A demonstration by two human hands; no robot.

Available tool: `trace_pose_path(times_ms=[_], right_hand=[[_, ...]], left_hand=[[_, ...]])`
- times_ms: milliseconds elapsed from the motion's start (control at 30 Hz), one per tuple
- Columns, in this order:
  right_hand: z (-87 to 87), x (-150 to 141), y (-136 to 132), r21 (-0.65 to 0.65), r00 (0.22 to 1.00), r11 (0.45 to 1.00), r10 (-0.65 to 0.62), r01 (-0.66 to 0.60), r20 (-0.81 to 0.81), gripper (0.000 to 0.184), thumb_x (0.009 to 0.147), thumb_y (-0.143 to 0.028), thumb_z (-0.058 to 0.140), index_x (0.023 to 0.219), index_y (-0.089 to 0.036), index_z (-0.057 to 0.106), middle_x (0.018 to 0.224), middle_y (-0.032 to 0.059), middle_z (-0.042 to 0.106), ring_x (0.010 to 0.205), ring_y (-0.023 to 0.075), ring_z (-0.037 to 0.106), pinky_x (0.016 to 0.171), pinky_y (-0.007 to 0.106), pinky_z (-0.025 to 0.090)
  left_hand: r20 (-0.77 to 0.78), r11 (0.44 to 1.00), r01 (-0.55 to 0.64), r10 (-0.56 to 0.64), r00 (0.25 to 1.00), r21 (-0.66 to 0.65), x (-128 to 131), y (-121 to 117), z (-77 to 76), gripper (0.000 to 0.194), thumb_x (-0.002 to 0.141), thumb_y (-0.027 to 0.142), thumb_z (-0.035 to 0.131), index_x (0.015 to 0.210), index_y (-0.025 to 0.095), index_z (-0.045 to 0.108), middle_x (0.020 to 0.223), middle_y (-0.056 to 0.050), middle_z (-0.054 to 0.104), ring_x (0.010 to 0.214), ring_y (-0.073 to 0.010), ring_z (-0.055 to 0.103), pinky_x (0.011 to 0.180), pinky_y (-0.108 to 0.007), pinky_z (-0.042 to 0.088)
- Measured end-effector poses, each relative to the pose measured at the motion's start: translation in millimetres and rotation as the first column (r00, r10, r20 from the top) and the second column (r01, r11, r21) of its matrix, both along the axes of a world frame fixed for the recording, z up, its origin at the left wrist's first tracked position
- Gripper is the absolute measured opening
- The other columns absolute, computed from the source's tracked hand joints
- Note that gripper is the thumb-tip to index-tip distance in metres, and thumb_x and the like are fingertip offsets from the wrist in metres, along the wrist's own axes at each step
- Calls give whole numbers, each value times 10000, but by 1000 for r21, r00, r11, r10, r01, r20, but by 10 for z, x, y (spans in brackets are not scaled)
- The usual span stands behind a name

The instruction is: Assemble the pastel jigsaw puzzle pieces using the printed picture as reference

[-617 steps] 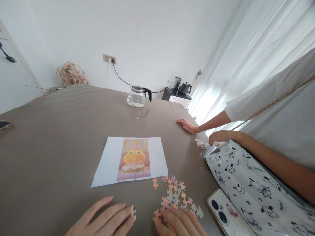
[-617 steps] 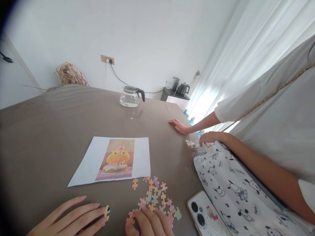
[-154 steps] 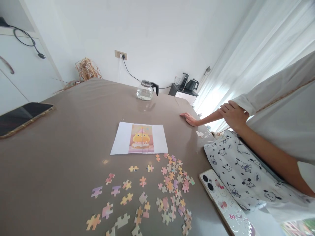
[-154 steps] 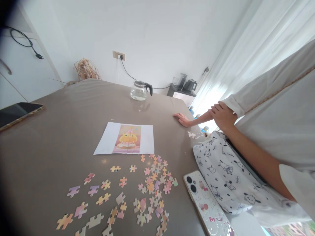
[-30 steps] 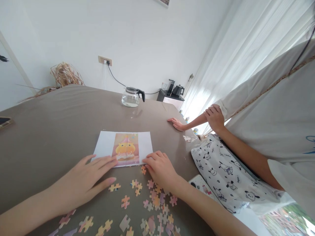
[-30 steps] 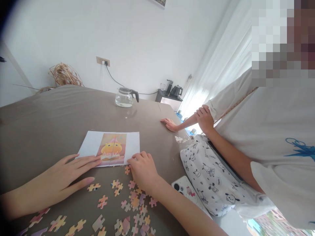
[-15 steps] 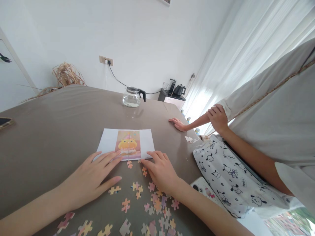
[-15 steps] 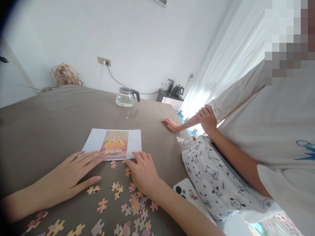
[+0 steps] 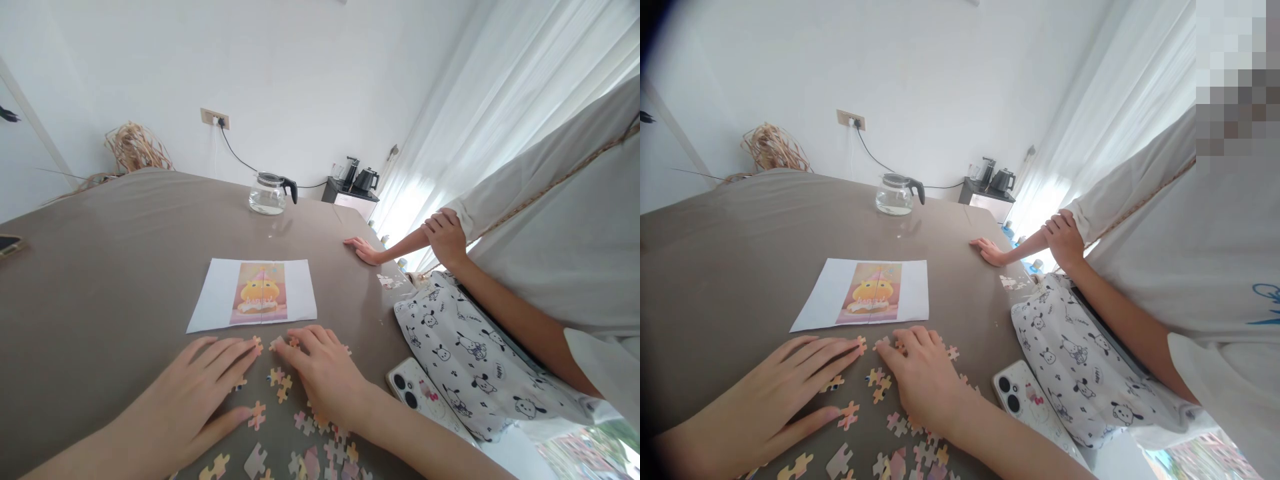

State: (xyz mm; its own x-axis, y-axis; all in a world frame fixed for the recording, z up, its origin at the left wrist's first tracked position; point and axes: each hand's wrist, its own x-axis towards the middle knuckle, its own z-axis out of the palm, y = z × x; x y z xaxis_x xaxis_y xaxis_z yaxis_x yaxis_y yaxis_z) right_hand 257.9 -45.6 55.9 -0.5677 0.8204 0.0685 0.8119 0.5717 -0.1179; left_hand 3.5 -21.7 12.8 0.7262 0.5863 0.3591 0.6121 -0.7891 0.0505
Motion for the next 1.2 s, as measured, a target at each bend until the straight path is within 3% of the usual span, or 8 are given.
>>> trace_pose_path(times_ms=[200,367,500,633,833,967,1067,1200], right_hand=[[36,373,-48,-10,986,987,-158,158,-47,426,970,-89,368,1357,-134,542,1359,119,591,1214,262,516,994,444,448],[-6,497,-111,-52,982,981,-189,189,-2,388,1032,-240,384,1372,-145,546,1423,111,548,1312,275,464,1088,475,403],[-28,509,-224,-51,979,979,-193,196,63,507,1029,-398,421,1468,-145,441,1543,145,393,1434,306,317,1128,511,362],[-30,570,-355,-124,979,974,-182,192,91,680,1006,-570,394,1547,-171,294,1616,123,228,1486,328,194,1163,554,288],[-45,621,-363,-215,977,955,-183,202,106,760,996,-620,357,1574,-158,182,1630,105,148,1504,327,124,1186,571,211],[-14,572,-350,-211,975,955,-188,209,117,785,989,-632,357,1571,-132,187,1632,136,115,1509,337,82,1180,589,200],[29,537,-451,-169,982,970,-161,176,99,824,962,-666,397,1572,-152,192,1628,150,144,1506,346,94,1178,598,196],[86,541,-678,-171,992,978,-105,116,74,804,932,-691,438,1570,-255,215,1628,136,170,1501,359,116,1165,621,217]], left_hand=[[46,999,-34,34,998,10,-141,-138,-66,466,954,567,479,1364,346,502,1371,40,576,1179,-214,534,1076,-356,272],[-10,999,35,-34,999,30,91,-142,-19,498,954,592,462,1377,335,517,1355,26,597,1179,-236,557,1069,-369,317],[-68,989,151,-150,986,3,391,-90,51,674,966,640,400,1516,265,295,1521,-27,425,1377,-249,420,1193,-423,151],[-139,948,305,-315,939,-90,450,14,64,787,968,662,364,1547,233,46,1555,-85,321,1414,-244,386,1202,-399,156],[-170,959,221,-251,953,-177,301,30,25,902,902,765,370,1537,268,-35,1583,-66,237,1461,-284,287,1212,-436,59],[-206,949,159,-218,954,-272,318,-25,51,973,808,869,352,1530,313,10,1591,-100,176,1474,-373,217,1183,-601,65],[-214,931,137,-218,952,-339,379,-72,53,985,771,901,349,1519,331,55,1596,-119,117,1474,-418,174,1145,-693,96],[-180,927,144,-216,960,-348,440,-108,42,1028,741,920,363,1514,309,67,1602,-125,87,1480,-417,148,1146,-721,70]])
